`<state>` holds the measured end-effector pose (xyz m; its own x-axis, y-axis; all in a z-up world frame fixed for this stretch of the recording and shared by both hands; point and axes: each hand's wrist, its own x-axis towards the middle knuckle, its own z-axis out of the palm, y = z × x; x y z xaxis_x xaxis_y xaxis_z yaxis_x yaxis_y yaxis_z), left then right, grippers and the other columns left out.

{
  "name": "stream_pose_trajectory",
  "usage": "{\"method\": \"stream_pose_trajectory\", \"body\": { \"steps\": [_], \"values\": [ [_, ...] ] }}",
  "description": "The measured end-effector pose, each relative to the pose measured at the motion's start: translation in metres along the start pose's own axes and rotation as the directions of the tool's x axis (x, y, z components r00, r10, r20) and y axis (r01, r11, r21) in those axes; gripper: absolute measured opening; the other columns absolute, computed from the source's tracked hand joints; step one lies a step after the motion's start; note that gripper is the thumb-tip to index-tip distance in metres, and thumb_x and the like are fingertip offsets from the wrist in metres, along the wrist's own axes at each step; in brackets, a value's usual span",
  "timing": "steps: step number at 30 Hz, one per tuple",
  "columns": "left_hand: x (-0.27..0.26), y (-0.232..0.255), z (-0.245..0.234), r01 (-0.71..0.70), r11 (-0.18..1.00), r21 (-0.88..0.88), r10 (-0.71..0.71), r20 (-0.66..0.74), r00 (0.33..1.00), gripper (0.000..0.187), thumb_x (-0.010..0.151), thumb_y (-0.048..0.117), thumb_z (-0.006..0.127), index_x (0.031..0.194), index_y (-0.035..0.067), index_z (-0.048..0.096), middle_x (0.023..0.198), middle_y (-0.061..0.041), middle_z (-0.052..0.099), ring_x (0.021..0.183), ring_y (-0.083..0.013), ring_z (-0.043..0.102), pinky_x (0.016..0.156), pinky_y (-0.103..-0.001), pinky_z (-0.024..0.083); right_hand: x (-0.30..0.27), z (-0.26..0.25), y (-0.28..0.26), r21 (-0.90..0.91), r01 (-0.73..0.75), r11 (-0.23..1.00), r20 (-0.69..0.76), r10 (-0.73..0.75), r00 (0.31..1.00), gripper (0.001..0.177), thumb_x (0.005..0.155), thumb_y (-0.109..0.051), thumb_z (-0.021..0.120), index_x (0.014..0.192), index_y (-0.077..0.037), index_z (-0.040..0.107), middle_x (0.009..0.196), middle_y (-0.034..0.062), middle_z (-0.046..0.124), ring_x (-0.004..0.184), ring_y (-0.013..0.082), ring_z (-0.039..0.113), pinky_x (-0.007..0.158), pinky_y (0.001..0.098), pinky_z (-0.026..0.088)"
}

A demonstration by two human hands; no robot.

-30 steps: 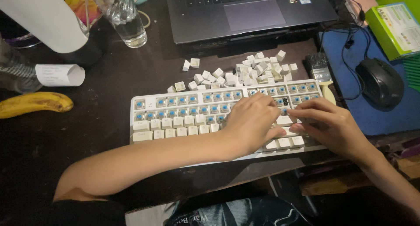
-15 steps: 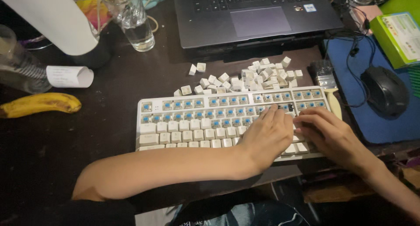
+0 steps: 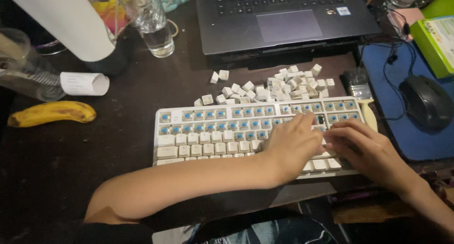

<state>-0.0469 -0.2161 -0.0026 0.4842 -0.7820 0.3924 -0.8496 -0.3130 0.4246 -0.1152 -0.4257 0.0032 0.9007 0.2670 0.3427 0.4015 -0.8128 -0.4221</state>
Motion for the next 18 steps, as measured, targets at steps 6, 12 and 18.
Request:
{"method": "stream_pose_trajectory", "body": {
  "steps": [6,12,18],
  "values": [
    [0.003,0.012,0.009,-0.045,0.967,0.252,0.056,-0.035,0.998,0.028,0.077,0.01,0.071,0.097,-0.01,0.07,0.102,-0.024,0.064,0.105,-0.0367,0.065,0.079,-0.038,0.059,0.001,-0.005,0.003,-0.034,-0.022,0.999,0.032,0.023,0.999,0.032,0.077,-0.011,0.078,0.108,-0.005,0.071,0.107,0.0082,0.072,0.09,0.0214,0.074,0.075,0.0326,0.062],
    [-0.003,0.014,0.016,-0.11,0.894,0.434,0.161,-0.082,0.984,0.051,0.067,0.009,0.07,0.109,-0.021,0.065,0.113,-0.039,0.065,0.107,-0.0444,0.07,0.093,-0.04,0.06,-0.001,0.004,0.012,-0.019,0.046,0.999,0.013,-0.046,0.999,0.03,0.08,-0.008,0.074,0.109,-0.003,0.069,0.108,0.0094,0.07,0.093,0.0244,0.072,0.077,0.0327,0.06],
    [0.003,0.011,0.016,-0.121,0.901,0.418,0.148,-0.033,0.988,0.053,0.068,0.005,0.07,0.113,-0.022,0.063,0.117,-0.04,0.064,0.112,-0.0438,0.07,0.098,-0.04,0.059,-0.006,0.004,0.018,-0.042,0.025,0.999,0.004,-0.025,1.0,0.029,0.08,-0.008,0.074,0.108,-0.005,0.069,0.107,0.0082,0.07,0.092,0.0243,0.072,0.078,0.0326,0.06]
  ]
}}
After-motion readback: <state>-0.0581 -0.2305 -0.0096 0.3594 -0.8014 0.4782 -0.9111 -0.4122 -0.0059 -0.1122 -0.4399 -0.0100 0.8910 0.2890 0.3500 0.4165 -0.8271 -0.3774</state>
